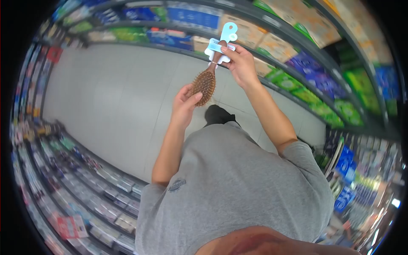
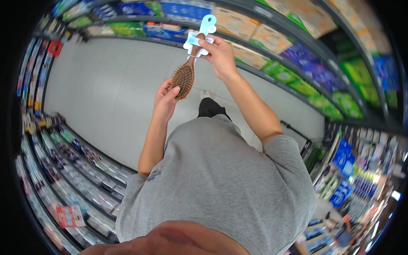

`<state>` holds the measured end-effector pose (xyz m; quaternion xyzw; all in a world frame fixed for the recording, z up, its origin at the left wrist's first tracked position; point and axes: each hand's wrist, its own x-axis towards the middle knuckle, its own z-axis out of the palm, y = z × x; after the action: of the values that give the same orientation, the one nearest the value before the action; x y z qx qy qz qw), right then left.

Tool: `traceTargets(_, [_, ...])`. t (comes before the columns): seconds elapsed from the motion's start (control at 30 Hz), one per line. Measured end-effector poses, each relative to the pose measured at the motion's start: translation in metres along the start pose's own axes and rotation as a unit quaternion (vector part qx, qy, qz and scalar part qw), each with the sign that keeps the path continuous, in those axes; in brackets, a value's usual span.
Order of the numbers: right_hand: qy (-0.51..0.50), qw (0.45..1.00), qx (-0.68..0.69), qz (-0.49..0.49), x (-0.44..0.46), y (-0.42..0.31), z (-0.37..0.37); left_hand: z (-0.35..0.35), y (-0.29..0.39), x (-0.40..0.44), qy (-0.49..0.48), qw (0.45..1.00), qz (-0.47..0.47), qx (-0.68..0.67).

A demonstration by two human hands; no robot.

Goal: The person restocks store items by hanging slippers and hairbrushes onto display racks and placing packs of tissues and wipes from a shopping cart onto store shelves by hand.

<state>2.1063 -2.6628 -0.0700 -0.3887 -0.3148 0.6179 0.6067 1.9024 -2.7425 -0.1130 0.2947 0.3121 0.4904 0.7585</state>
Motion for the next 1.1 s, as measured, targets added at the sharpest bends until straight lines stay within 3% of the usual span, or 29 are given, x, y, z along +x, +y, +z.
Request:
traceTargets(0.23, [-0.144, 0.981, -0.029, 0.124, 0.131, 0.117, 0.173, -0.152, 0.095, 0.017, 0.156, 0.984, 0.078, -0.041])
traceTargets(0.4, [-0.237, 0.952, -0.016, 0.193, 0.226, 0.21, 0.315, -0.258, 0.202, 0.038, 0.258, 0.958, 0.123, -0.019])
traceTargets(0.5, [-0.281, 0.934, -0.004, 0.222, 0.277, 0.231, 0.411, -0.292, 0.284, 0.045, 0.323, 0.938, 0.126, 0.003])
traceTargets(0.63, [-0.366, 0.895, -0.038, 0.251, 0.326, 0.271, 0.519, -0.351, 0.341, 0.056, 0.376, 0.91, 0.176, -0.005])
traceTargets(0.9, [-0.436, 0.845, -0.135, 0.279, 0.383, 0.386, 0.686, -0.517, 0.419, 0.06, 0.394, 0.892, 0.196, -0.108])
traceTargets(1.03, [-0.412, 0.865, -0.124, 0.259, 0.432, 0.412, 0.783, -0.605, 0.517, 0.075, 0.366, 0.901, 0.213, -0.093])
traceTargets(1.1, [-0.397, 0.88, -0.105, 0.241, 0.465, 0.424, 0.831, -0.644, 0.572, 0.089, 0.331, 0.927, 0.175, -0.03])
